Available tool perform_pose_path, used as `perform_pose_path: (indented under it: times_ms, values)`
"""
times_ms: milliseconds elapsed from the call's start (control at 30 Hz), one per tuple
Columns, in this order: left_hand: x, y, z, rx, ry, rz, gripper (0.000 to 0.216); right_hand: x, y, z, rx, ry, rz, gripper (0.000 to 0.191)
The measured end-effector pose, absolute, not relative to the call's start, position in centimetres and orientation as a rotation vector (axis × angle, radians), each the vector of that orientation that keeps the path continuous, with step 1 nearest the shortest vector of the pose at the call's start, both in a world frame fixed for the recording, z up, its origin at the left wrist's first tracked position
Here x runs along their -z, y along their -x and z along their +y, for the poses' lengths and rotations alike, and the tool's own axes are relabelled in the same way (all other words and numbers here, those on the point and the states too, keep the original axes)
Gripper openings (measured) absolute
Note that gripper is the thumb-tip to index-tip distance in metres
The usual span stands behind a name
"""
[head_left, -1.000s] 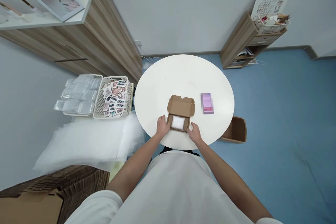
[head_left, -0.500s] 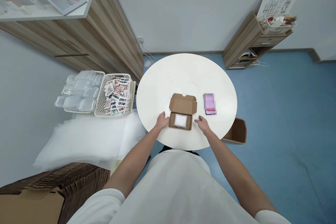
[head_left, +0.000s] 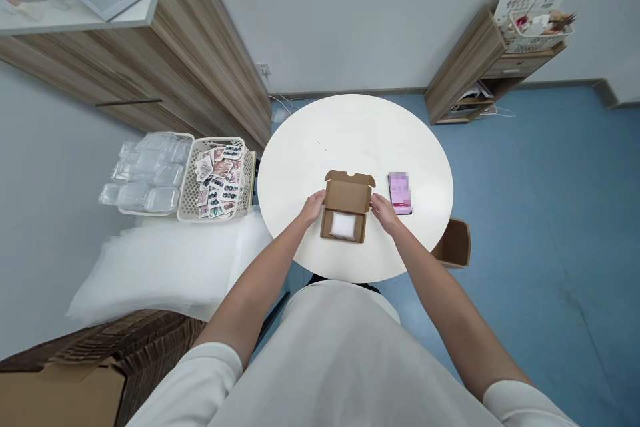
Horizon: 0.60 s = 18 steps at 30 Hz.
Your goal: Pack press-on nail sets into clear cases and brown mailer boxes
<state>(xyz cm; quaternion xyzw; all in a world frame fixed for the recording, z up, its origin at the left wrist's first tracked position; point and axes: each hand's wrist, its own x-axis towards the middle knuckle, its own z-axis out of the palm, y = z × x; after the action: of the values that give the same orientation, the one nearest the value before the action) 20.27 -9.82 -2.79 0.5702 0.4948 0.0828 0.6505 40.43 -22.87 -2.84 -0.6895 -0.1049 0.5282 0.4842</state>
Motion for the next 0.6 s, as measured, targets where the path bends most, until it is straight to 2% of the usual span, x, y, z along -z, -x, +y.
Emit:
perform_pose_path:
  times_ms: [300,467,600]
  values:
    - [3.7,-17.4,-12.7,-0.191,-1.403,1.102,0.053,1.9,-38.2,-26.9,-1.246,1.679,-0.608,0.066]
    - [4.0,-14.8,-13.7,-0.122,-1.555,1.010,0.071,1.7,-37.7,-29.2,-1.325,1.725,-0.653,0.068]
    - [4.1,-13.5,-13.9,-0.047,-1.566,0.958,0.067,1.8,-37.5,-30.4,-1.382,1.728,-0.612,0.062]
